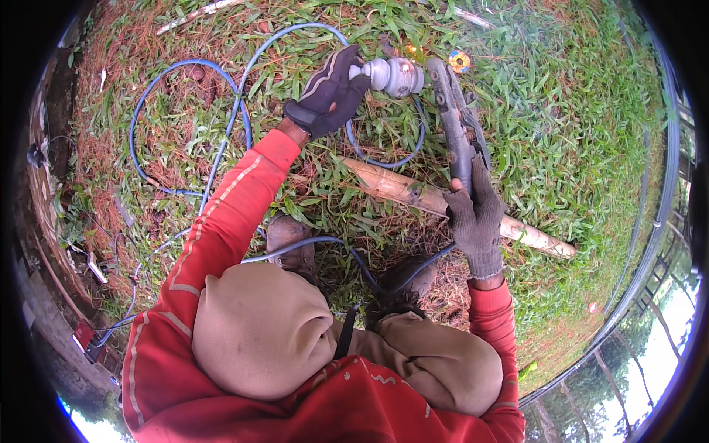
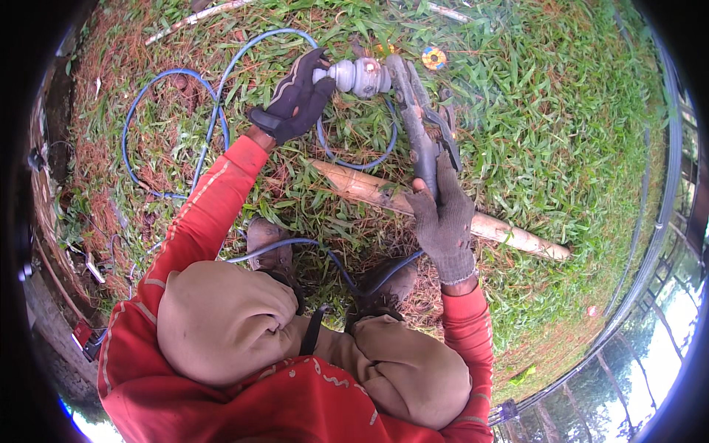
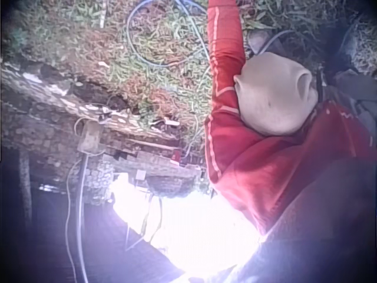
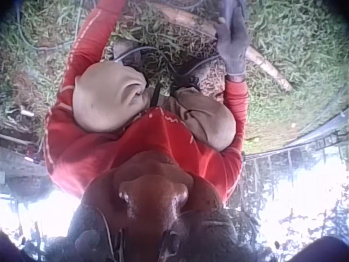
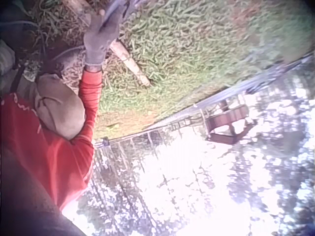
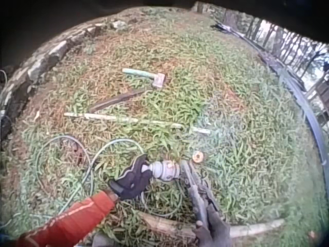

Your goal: The person holds a metal object with a gloved hand and uses a welding tool to join components, resulting in sparks.

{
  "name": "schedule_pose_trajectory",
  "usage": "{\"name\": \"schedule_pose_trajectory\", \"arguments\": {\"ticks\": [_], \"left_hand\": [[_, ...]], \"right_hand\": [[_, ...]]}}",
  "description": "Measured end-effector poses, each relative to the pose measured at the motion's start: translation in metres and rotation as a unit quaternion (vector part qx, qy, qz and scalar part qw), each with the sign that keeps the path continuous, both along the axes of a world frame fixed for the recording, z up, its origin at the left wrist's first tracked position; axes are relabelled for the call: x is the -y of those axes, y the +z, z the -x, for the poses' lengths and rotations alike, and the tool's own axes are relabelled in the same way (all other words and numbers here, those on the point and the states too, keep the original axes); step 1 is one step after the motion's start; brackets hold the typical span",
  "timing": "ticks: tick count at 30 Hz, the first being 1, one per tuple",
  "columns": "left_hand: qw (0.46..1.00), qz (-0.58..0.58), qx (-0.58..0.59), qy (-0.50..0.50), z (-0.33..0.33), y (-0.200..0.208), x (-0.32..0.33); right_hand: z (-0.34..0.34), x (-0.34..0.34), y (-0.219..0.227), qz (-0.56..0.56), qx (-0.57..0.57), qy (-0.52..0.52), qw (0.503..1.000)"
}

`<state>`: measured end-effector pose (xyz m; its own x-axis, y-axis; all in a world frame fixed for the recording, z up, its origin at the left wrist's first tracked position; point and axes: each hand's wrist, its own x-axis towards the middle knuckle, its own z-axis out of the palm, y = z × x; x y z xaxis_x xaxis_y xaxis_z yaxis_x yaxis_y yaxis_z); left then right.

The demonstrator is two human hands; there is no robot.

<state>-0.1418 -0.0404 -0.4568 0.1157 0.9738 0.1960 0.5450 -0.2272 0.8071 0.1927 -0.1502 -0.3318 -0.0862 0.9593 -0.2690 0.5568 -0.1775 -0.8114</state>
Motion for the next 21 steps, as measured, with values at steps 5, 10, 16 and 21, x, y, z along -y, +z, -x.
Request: {"name": "schedule_pose_trajectory", "arguments": {"ticks": [5,10,16,21], "left_hand": [[1.000,-0.026,-0.003,-0.003,-0.0004,-0.0041,-0.0015],[1.000,-0.014,-0.003,-0.002,0.0001,-0.0026,-0.0011],[1.000,-0.027,-0.004,0.001,-0.0005,-0.0020,-0.0009],[0.999,0.022,-0.020,-0.016,0.0025,-0.0023,0.0005]], "right_hand": [[0.0021,-0.0027,-0.0016,-0.021,0.014,0.008,1.000],[0.0009,-0.0036,-0.0080,-0.054,0.016,0.025,0.998],[0.0026,-0.0044,-0.0056,-0.021,0.015,0.012,1.000],[0.0049,-0.0054,-0.0032,-0.008,0.013,0.012,1.000]]}}
